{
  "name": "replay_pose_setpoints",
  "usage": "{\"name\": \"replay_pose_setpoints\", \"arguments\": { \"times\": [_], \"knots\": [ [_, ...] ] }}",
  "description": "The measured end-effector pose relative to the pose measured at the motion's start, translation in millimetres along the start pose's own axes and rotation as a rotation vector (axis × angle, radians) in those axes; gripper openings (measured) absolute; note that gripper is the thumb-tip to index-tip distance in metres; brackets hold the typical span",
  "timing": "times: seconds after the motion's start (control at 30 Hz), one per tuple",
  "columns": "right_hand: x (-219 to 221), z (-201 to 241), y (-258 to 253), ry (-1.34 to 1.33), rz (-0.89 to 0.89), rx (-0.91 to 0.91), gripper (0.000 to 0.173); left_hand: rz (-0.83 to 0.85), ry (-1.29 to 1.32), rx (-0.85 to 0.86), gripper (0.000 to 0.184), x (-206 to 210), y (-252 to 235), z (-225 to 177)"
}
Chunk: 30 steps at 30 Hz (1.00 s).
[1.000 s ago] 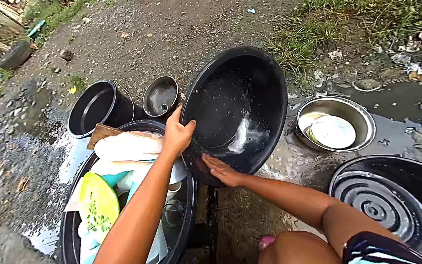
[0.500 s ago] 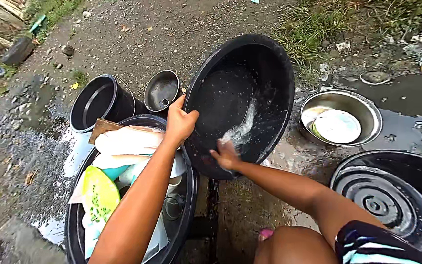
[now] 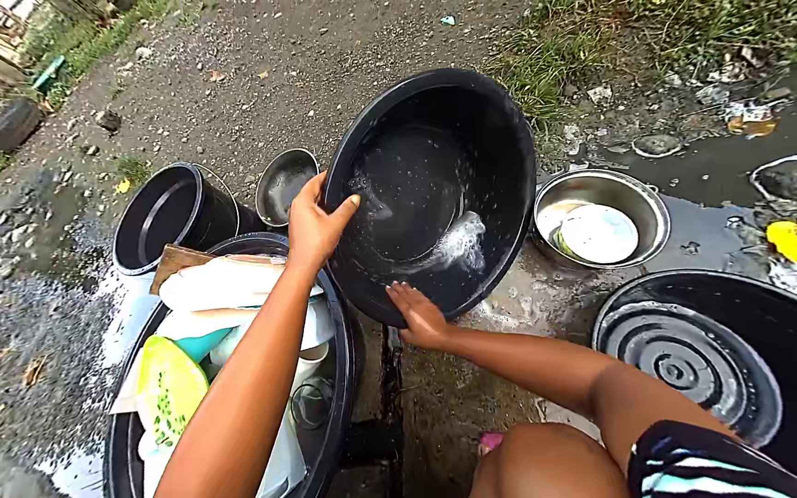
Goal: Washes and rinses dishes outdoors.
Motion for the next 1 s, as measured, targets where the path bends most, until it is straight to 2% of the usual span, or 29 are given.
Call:
{"name": "replay_pose_setpoints", "arguments": {
  "times": [0.03,0.1,0.17,0.2,0.27,0.33,0.37,0.43,0.47,0.53,0.57,0.6,0.67,0.7,0.77,0.8,0.87,0.93,1.0],
  "knots": [
    [-10,27,-6,-0.124,-0.058,0.011,0.080,-0.015,-0.011,-0.002,0.065,1,12,6],
    [-27,73,-18,-0.400,-0.201,-0.058,0.075,-0.057,-0.012,-0.029,0.070,7,40,20],
    [-22,89,-22,-0.597,-0.278,-0.251,0.073,-0.106,0.004,-0.035,0.065,9,52,22],
    [-14,84,-20,-0.594,-0.259,-0.329,0.070,-0.101,0.009,-0.027,0.065,7,51,19],
    [7,45,-9,-0.385,-0.107,-0.345,0.063,-0.065,0.014,-0.008,0.067,2,45,17],
    [16,-21,5,-0.075,0.087,-0.238,0.060,-0.050,-0.006,0.006,0.061,-2,41,21],
    [10,-58,10,0.066,0.159,-0.183,0.062,-0.046,-0.011,0.006,0.057,-3,40,25],
    [-32,-118,13,0.306,0.215,0.000,0.063,-0.041,-0.017,-0.008,0.053,-5,40,29],
    [-62,-140,11,0.394,0.149,0.103,0.061,-0.034,-0.019,-0.015,0.053,-6,41,30],
    [-112,-173,-1,0.518,-0.102,0.221,0.066,-0.025,-0.017,-0.005,0.053,-6,41,30],
    [-124,-182,-8,0.586,-0.224,0.227,0.071,-0.024,-0.011,0.001,0.053,-5,41,30],
    [-121,-185,-14,0.602,-0.259,0.245,0.075,-0.023,-0.001,0.004,0.053,-5,40,29],
    [-80,-168,-22,0.481,-0.131,0.284,0.077,-0.020,0.027,-0.011,0.051,-3,37,26],
    [-53,-147,-25,0.336,-0.052,0.290,0.078,-0.023,0.040,-0.021,0.051,-2,35,24],
    [-6,-84,-33,0.017,0.002,0.264,0.079,-0.021,0.054,-0.026,0.049,0,32,22],
    [5,-44,-38,-0.158,-0.010,0.213,0.072,-0.010,0.066,-0.025,0.045,1,31,22],
    [-1,35,-52,-0.529,-0.239,-0.043,0.054,-0.001,0.108,-0.031,0.038,2,28,23],
    [-40,97,-60,-0.799,-0.537,-0.380,0.055,-0.022,0.174,-0.056,0.043,3,29,22],
    [-88,127,-68,-0.693,-0.848,-0.641,0.064,-0.044,0.271,-0.097,0.060,4,35,19]
  ]
}}
Point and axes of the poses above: each hand's wrist, its own y-axis away from the middle knuckle, its own x-axis out of the palm, z = x × y, the point moved 7 cm from there along -y, towards the middle knuckle, and after that the axes turned 5 degrees about -x, right-handed, at the moved point
